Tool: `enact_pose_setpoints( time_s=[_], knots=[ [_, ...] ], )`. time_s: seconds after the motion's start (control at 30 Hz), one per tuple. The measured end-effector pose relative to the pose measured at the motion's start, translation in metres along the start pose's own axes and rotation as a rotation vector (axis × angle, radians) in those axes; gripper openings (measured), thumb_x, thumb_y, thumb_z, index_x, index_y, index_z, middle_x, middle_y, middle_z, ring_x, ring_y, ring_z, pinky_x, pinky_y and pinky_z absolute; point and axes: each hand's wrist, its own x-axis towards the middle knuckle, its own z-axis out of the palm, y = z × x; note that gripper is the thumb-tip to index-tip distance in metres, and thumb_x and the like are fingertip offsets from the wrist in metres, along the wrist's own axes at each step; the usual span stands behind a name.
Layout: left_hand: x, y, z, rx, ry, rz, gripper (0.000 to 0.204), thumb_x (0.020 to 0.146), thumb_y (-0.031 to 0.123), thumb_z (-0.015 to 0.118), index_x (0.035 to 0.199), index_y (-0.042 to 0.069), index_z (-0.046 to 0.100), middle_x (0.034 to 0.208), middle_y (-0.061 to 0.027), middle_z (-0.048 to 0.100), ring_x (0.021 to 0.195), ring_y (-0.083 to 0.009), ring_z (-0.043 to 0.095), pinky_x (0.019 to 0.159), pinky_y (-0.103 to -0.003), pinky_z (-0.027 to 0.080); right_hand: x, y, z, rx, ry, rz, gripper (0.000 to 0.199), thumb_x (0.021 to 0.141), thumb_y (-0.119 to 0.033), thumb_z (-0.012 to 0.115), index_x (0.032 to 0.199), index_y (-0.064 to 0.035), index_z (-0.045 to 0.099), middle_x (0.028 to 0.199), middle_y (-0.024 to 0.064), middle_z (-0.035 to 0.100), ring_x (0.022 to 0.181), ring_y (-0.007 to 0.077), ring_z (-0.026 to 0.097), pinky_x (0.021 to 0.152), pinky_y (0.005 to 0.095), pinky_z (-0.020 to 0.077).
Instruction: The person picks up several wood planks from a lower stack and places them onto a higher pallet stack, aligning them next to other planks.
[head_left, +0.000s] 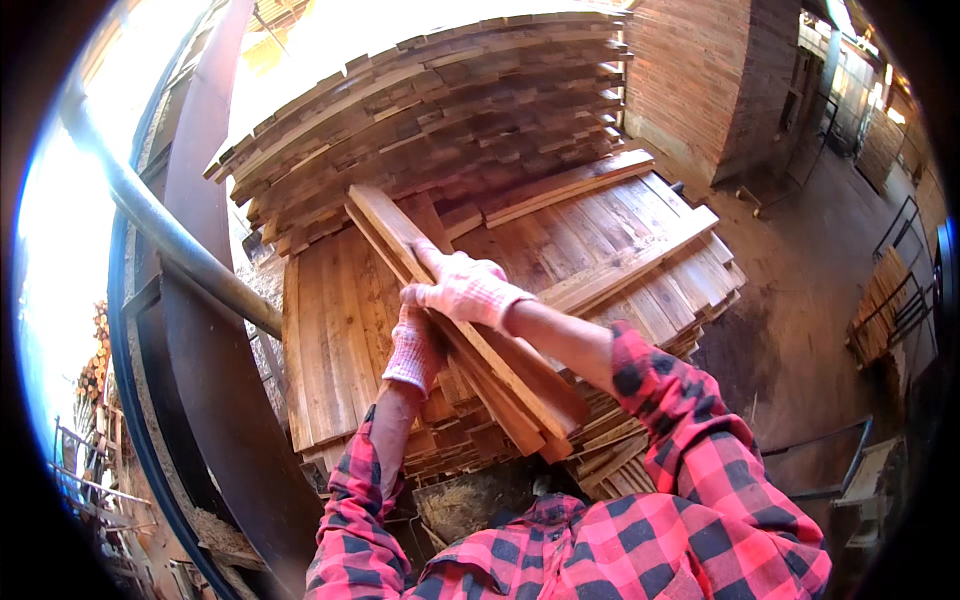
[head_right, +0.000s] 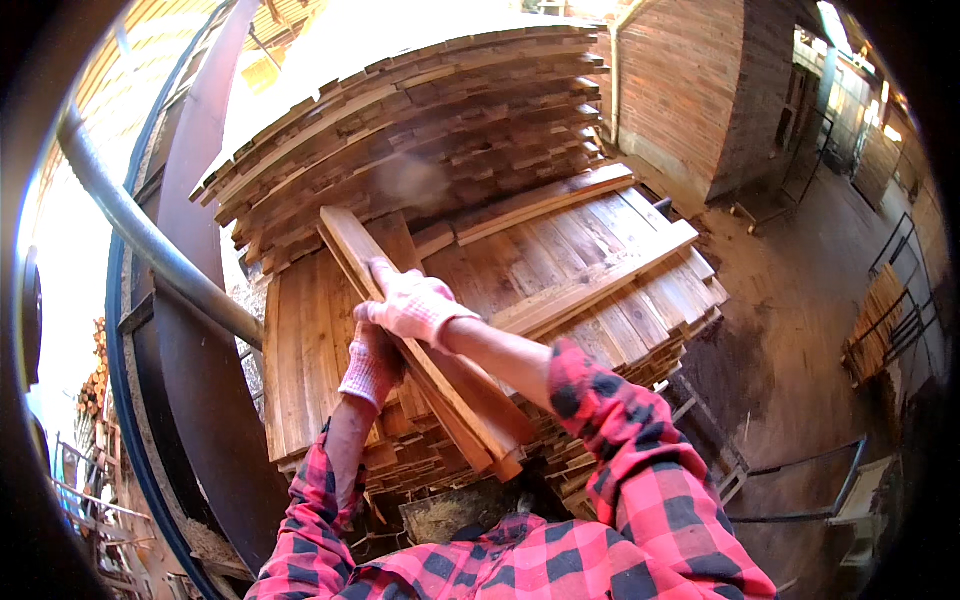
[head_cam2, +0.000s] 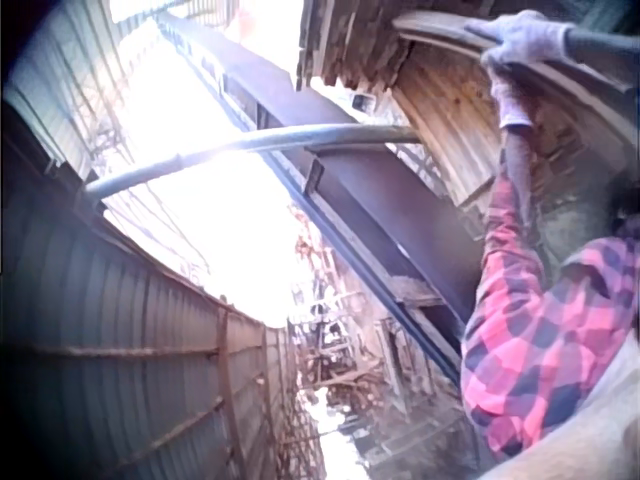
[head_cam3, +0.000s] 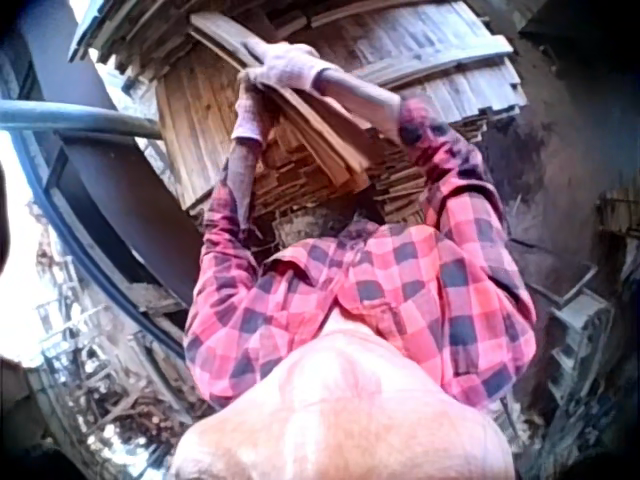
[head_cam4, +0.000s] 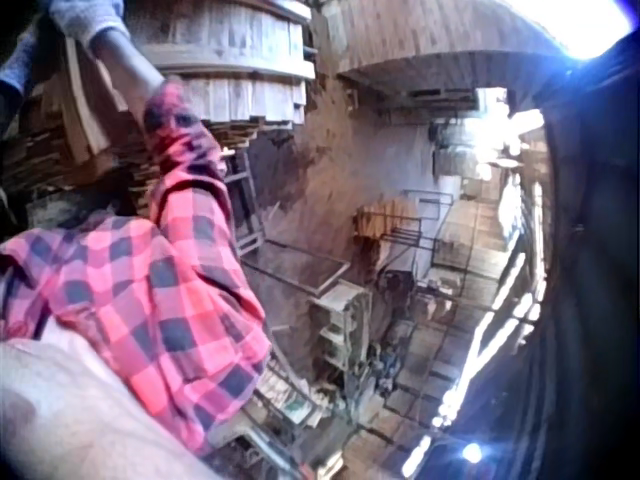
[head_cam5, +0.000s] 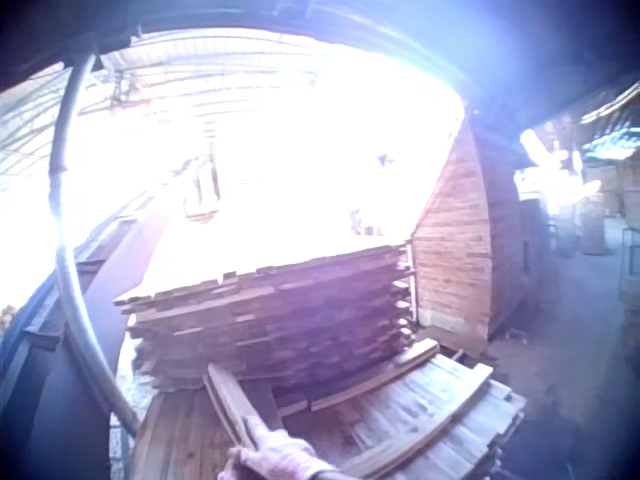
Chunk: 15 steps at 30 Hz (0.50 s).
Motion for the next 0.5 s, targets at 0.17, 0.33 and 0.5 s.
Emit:
enact_pose_setpoints(
  time_s=[0.17, 0.33, 0.5],
  knots=[
    [-0.029, 0.013, 0.041, -0.103, -0.201, -0.124, 0.098, 0.087, 0.085, 0.043, 0.146, 0.007, 0.049, 0.144, -0.0152, 0.054, 0.132, -0.0341, 0.050, 0.109, -0.048, 0.042, -0.007, 0.005, -0.006, -0.034, -0.040, 0.143, 0.089, 0.080, -0.040, 0.074, 0.158, -0.0212, 0.033, 0.135, 0.0289, 0.058, 0.114, 0.0409, 0.065, 0.096, 0.0449, 0.0520],
    [-0.025, 0.017, 0.028, 0.052, -0.090, -0.017, 0.077, 0.090, 0.071, 0.059, 0.135, 0.009, 0.056, 0.119, -0.0146, 0.067, 0.103, -0.0281, 0.066, 0.089, -0.045, 0.056, -0.008, 0.029, -0.003, 0.312, 0.077, 0.062, 0.087, 0.075, -0.032, 0.075, 0.155, -0.0190, 0.041, 0.129, 0.0183, 0.066, 0.108, 0.0283, 0.068, 0.091, 0.0372, 0.0531],
    [-0.042, 0.039, -0.001, -0.047, -0.062, -0.092, 0.054, 0.090, 0.053, 0.070, 0.107, 0.003, 0.058, 0.088, -0.0105, 0.064, 0.068, -0.0230, 0.066, 0.064, -0.037, 0.060, 0.015, 0.093, -0.006, 0.181, 0.119, 0.288, 0.081, 0.077, -0.034, 0.071, 0.152, -0.0192, 0.043, 0.128, 0.0200, 0.067, 0.113, 0.0319, 0.067, 0.095, 0.0424, 0.0534]
  ],
)
